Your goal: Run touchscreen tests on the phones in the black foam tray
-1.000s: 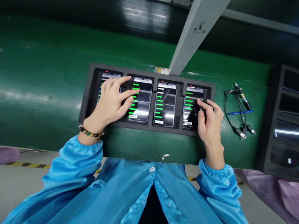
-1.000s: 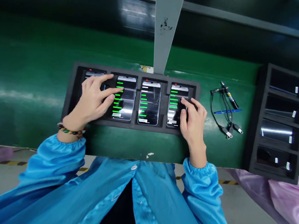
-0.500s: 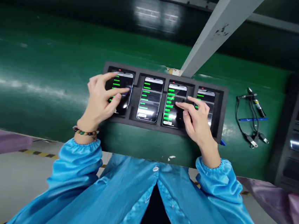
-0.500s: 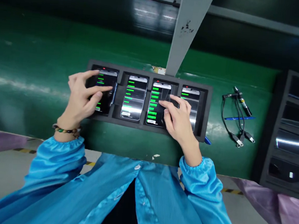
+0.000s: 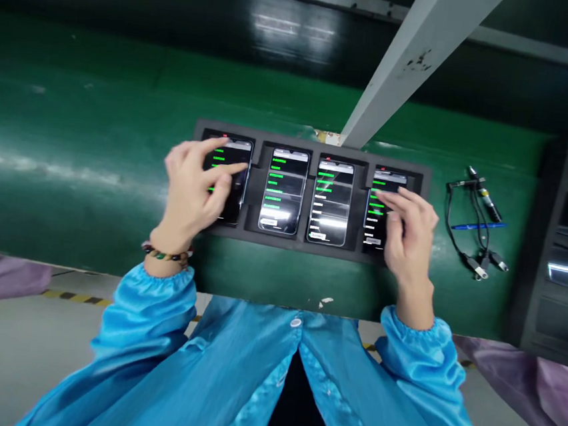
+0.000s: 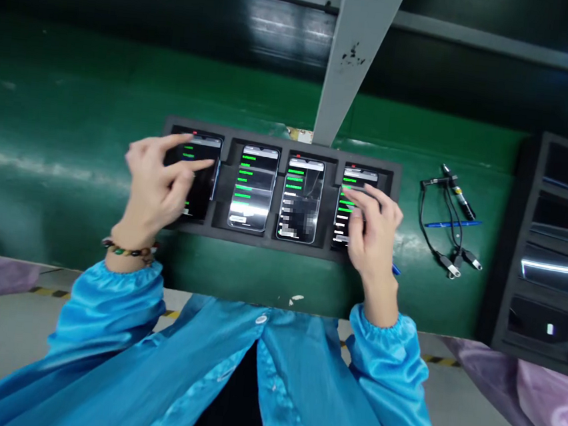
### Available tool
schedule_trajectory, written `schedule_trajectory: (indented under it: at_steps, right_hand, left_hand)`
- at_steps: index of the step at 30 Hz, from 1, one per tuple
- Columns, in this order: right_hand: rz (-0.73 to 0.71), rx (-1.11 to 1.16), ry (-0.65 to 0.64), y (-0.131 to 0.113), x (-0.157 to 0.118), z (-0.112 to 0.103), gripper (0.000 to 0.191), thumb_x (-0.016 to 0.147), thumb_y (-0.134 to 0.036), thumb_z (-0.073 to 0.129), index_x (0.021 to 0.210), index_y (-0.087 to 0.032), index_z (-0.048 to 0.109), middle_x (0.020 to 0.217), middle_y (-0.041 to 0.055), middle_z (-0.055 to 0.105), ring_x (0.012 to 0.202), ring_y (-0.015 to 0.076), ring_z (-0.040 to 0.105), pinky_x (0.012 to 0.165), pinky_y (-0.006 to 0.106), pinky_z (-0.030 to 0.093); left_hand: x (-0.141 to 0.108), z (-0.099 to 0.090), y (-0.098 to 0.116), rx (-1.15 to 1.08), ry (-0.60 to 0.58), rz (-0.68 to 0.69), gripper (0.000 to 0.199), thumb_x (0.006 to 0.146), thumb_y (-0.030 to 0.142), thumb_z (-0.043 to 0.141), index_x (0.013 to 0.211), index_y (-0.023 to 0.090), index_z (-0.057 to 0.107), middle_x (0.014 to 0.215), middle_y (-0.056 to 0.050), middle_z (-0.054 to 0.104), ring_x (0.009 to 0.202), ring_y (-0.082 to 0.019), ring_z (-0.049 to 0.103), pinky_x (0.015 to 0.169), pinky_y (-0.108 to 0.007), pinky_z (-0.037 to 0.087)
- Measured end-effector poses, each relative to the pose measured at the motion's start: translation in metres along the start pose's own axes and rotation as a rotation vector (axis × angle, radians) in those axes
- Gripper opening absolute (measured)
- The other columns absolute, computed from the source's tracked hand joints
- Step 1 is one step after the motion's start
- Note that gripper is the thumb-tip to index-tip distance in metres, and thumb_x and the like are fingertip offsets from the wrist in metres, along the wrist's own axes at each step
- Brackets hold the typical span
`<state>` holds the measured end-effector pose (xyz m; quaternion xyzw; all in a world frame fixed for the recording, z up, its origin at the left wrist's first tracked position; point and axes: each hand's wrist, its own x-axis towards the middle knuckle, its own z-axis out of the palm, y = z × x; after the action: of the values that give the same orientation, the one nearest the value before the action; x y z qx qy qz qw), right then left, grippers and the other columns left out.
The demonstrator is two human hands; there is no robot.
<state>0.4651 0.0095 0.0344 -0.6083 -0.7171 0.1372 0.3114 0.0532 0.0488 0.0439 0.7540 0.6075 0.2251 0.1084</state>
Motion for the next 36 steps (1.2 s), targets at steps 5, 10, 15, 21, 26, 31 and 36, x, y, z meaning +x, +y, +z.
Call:
schedule_trajectory:
  at_steps: [5, 10, 15, 21, 26, 31, 36]
  right_hand:
    - [0.069, 0.001, 0.106, 0.020, -0.027, -0.018, 0.037, 0.116, -0.036, 0.046, 0.132, -0.032, 0.079, 0.130, 0.0063, 0.082, 0.141, 0.0335, 0.067, 0.126, 0.064, 0.043]
    - [0.071, 0.009, 0.128, 0.022, -0.030, -0.012, 0.037, 0.116, -0.036, 0.046, 0.134, -0.031, 0.079, 0.130, 0.0066, 0.082, 0.140, 0.0337, 0.067, 0.125, 0.066, 0.045]
    - [0.062, 0.012, 0.133, 0.023, -0.030, -0.009, 0.037, 0.116, -0.036, 0.047, 0.131, -0.031, 0.080, 0.127, 0.0062, 0.083, 0.139, 0.0340, 0.068, 0.124, 0.066, 0.045]
    - [0.063, -0.017, 0.134, 0.024, -0.032, -0.010, 0.037, 0.116, -0.036, 0.046, 0.128, -0.029, 0.081, 0.125, 0.0073, 0.083, 0.136, 0.0334, 0.070, 0.122, 0.065, 0.047]
    - [0.052, -0.039, 0.124, 0.024, -0.032, -0.009, 0.038, 0.115, -0.037, 0.046, 0.125, -0.028, 0.082, 0.122, 0.0074, 0.084, 0.135, 0.0320, 0.070, 0.120, 0.062, 0.047]
    - [0.031, -0.046, 0.107, 0.027, -0.035, -0.011, 0.035, 0.113, -0.034, 0.049, 0.122, -0.032, 0.083, 0.122, 0.0059, 0.083, 0.135, 0.0314, 0.070, 0.120, 0.059, 0.046]
    - [-0.019, -0.077, 0.090, 0.019, -0.033, -0.006, 0.033, 0.111, -0.029, 0.051, 0.117, -0.032, 0.083, 0.120, 0.0060, 0.082, 0.131, 0.0309, 0.072, 0.117, 0.058, 0.046]
  left_hand:
    - [-0.009, -0.012, -0.027, -0.002, -0.007, -0.138, 0.067, 0.113, 0.068, 0.037, 0.129, 0.025, 0.086, 0.168, -0.008, 0.056, 0.156, -0.044, 0.042, 0.127, -0.075, 0.030]
    - [0.007, 0.001, -0.017, 0.030, -0.024, 0.037, 0.055, 0.113, 0.059, 0.043, 0.133, 0.027, 0.083, 0.173, -0.009, 0.049, 0.157, -0.041, 0.043, 0.129, -0.071, 0.032]
    - [0.011, 0.017, 0.009, -0.041, -0.224, 0.234, 0.041, 0.110, 0.047, 0.049, 0.129, 0.039, 0.084, 0.174, -0.001, 0.051, 0.156, -0.038, 0.045, 0.132, -0.068, 0.030]
    - [0.018, 0.025, 0.017, -0.015, -0.206, 0.164, 0.042, 0.110, 0.045, 0.048, 0.140, 0.047, 0.078, 0.175, 0.002, 0.048, 0.156, -0.039, 0.043, 0.132, -0.070, 0.027]
    - [0.022, 0.027, 0.018, -0.011, -0.182, 0.157, 0.045, 0.109, 0.046, 0.047, 0.141, 0.042, 0.078, 0.173, -0.002, 0.051, 0.152, -0.041, 0.046, 0.130, -0.069, 0.029]
    - [0.023, 0.028, 0.021, -0.010, -0.171, 0.154, 0.046, 0.110, 0.049, 0.045, 0.141, 0.041, 0.078, 0.172, -0.003, 0.052, 0.152, -0.040, 0.046, 0.129, -0.068, 0.030]
    - [0.016, 0.018, 0.019, -0.063, -0.089, 0.137, 0.047, 0.110, 0.050, 0.045, 0.143, 0.040, 0.076, 0.170, -0.003, 0.055, 0.153, -0.039, 0.048, 0.130, -0.065, 0.031]
